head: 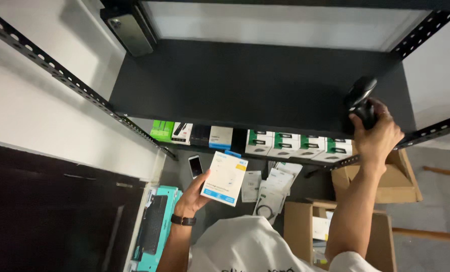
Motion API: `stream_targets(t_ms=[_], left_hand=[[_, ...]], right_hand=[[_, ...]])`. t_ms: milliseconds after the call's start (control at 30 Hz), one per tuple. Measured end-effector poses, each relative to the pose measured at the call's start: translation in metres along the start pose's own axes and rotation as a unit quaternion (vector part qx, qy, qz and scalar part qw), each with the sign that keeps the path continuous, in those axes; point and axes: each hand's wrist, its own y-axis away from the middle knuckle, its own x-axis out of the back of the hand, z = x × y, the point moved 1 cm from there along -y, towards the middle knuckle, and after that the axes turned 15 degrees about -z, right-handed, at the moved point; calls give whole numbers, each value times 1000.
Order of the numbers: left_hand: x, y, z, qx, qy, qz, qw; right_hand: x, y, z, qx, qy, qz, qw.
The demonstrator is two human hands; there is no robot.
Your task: The person takes electronic component boxes out of a cardboard carton, scans each box with a handheld barcode scanner, and places the boxes in stacks on a storage shelf.
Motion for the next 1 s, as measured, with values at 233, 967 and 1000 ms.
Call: stream_targets(t_ms=[233,967,1000], left_hand=[[-7,-6,27,154,539,82,824],[63,70,-36,-111,91,-81,986],[65,60,-35,-114,92,-81,986]], right_hand=[[-5,3,-7,-1,19,-15,1000],[-20,-32,39,-86,160,-28,983],[-17,-28,34,-86,162,-26,983]])
